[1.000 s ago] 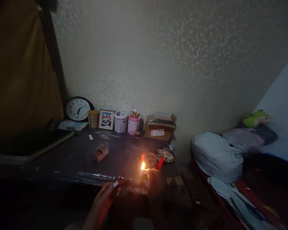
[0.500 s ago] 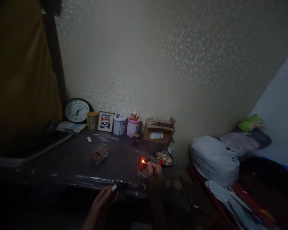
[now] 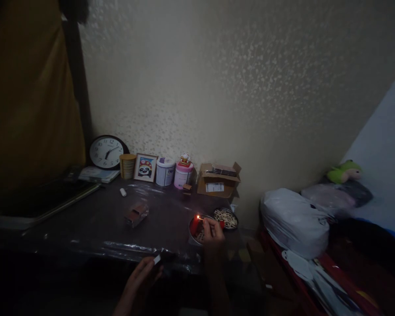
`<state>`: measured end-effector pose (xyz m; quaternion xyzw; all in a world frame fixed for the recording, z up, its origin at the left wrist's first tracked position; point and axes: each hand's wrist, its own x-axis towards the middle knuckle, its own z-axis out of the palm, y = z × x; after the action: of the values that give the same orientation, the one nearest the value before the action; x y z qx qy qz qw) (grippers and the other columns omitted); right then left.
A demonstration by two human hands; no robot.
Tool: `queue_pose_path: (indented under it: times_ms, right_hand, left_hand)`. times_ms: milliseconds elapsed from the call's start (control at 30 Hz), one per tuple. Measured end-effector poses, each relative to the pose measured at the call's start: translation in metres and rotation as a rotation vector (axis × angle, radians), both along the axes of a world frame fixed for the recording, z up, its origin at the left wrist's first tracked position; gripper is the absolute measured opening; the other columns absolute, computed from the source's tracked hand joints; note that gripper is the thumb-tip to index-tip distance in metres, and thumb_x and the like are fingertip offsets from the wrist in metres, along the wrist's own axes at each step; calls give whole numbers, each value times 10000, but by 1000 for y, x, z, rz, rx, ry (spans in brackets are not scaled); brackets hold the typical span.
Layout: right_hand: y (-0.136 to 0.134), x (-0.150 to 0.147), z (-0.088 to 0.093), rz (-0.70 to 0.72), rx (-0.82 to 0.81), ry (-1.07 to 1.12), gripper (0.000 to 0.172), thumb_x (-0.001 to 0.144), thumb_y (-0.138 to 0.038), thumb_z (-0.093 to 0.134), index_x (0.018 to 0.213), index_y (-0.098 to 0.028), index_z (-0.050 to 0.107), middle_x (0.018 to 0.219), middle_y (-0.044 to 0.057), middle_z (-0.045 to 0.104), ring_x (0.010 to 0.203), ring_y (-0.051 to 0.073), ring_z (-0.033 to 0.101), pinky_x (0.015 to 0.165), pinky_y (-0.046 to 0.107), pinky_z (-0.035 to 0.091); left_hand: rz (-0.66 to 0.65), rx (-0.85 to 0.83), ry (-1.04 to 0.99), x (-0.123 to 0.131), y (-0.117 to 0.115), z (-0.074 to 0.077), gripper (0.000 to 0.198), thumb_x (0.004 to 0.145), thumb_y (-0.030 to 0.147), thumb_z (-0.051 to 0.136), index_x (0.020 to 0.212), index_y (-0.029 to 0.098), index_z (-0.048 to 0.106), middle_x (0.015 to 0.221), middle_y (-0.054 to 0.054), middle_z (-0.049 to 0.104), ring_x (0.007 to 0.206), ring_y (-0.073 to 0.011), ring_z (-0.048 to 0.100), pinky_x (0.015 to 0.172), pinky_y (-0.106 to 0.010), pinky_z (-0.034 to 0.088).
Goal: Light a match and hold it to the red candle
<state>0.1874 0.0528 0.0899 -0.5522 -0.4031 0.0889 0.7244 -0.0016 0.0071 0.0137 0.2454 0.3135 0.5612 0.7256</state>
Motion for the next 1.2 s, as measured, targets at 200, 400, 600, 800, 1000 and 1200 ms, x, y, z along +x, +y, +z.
queue_pose_path:
  times_ms: [200,400,600,800,1000,1200]
  right_hand:
    - [8,-1,-5,9,20,26,250,671,-407,628,725,-163,623,645,45,670,605,178,629,586,281,504]
    - [14,3,-11,11,28,47,242,656,-389,640,716,-156,616,634,40,662,599,174,626,592,279,503]
    - [16,5,-15,8,13,66,273,657,-414,642,732,-152,627,651,47,666,569,164,614,547,261,492]
    - [20,7,-20,8,31,49,281,656,-418,644,725,-145,631,688,61,675,619,169,626,592,268,499]
    - [22,7,-20,8,56,14,275,660,-413,641,722,-146,628,709,66,681,642,173,633,634,282,503]
    - [22,6,-21,2,59,-14,281,668,-422,636,729,-148,635,712,63,684,643,175,632,626,281,502]
  left_hand:
    - [-34,38,6,-1,3,-5,208,665,391,682,729,197,644,770,-1,649,805,-162,588,798,-282,444]
    - [-12,20,30,0,2,-3,240,623,399,711,726,190,653,759,-7,645,810,-177,591,776,-290,452]
    - [18,6,24,1,-2,6,235,620,400,705,716,199,632,759,-5,652,788,-185,606,770,-310,462]
    - [12,-2,30,2,-1,5,252,596,400,722,706,191,633,743,-20,642,767,-196,604,748,-321,467]
    - [-20,3,37,1,0,4,237,616,406,711,706,200,638,756,-5,639,812,-170,585,782,-277,440]
    - [-17,1,18,2,-1,5,214,625,385,709,715,203,641,761,-8,650,812,-181,593,798,-303,444]
